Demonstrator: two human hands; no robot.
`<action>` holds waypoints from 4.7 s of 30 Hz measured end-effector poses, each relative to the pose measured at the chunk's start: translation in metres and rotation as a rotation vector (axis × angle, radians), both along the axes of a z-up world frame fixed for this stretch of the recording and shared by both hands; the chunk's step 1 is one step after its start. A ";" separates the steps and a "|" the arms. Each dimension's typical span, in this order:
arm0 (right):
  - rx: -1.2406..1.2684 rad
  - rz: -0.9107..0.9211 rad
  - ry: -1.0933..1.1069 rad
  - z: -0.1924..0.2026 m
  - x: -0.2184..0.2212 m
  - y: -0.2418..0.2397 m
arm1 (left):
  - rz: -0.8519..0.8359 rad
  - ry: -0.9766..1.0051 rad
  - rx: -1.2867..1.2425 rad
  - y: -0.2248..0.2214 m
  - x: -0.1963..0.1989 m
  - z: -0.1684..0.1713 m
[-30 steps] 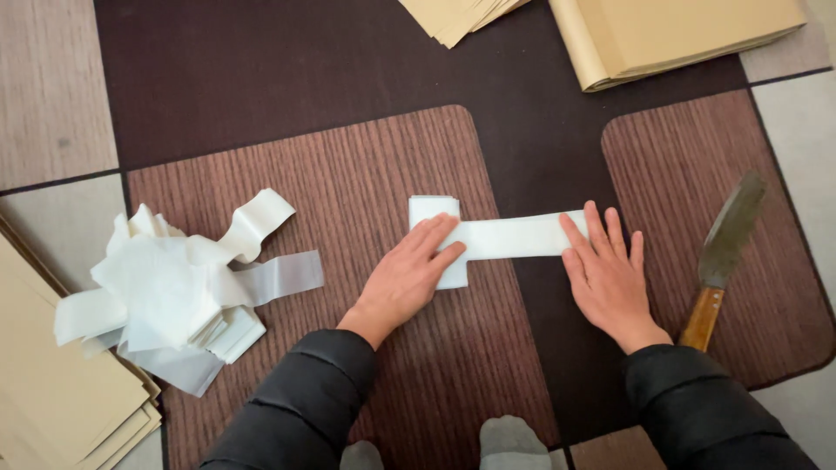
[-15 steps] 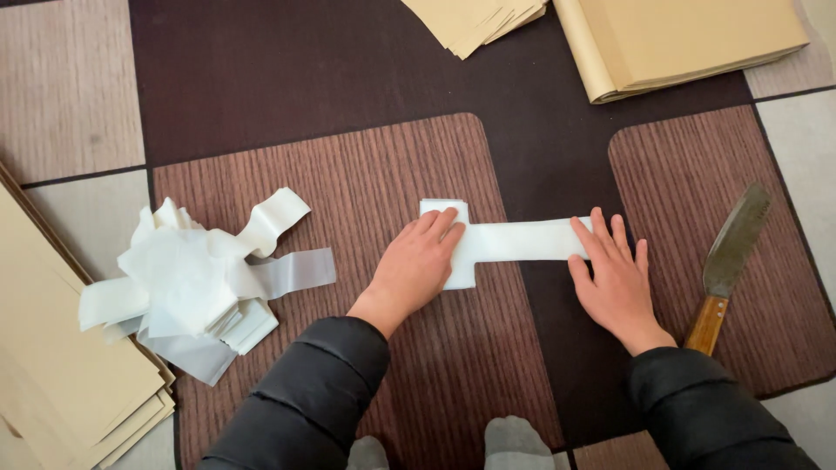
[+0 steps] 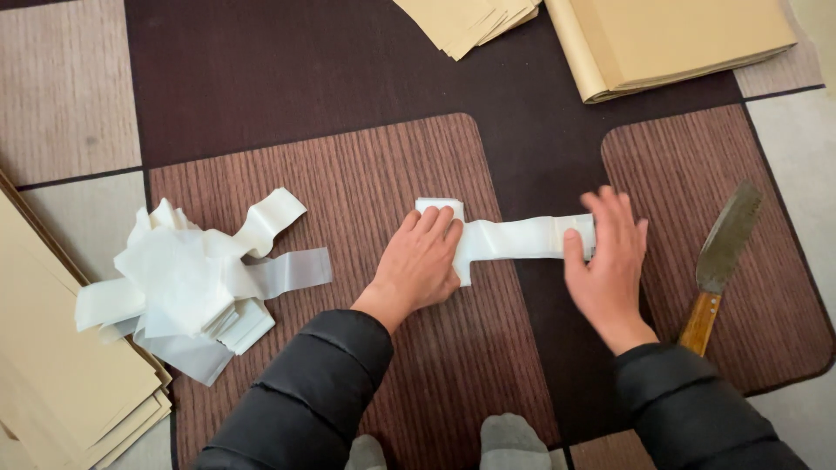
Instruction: Flattening and organizing T-shaped white strips on a floor mat
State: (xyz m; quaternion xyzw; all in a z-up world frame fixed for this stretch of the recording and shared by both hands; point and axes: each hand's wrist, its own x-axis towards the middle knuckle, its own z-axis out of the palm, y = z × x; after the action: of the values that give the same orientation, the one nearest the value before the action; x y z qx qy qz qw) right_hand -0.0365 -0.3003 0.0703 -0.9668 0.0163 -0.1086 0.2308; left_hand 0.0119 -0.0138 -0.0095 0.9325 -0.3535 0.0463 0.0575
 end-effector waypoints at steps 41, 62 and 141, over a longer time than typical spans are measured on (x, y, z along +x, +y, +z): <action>0.455 0.456 -0.017 0.034 -0.017 0.176 | 1.432 0.117 -0.782 0.323 -0.112 0.012; 0.761 0.663 0.663 0.083 -0.013 0.205 | 0.551 0.562 -1.087 0.214 -0.107 0.214; -0.210 0.140 0.178 -0.077 -0.027 -0.035 | 0.203 0.107 -0.324 0.028 -0.027 0.011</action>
State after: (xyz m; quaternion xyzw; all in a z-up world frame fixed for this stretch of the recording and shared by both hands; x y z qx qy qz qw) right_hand -0.0630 -0.3357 -0.0070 -0.9902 -0.0421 -0.0074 0.1332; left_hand -0.0154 0.0140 0.0017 0.9430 -0.2422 0.0583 0.2205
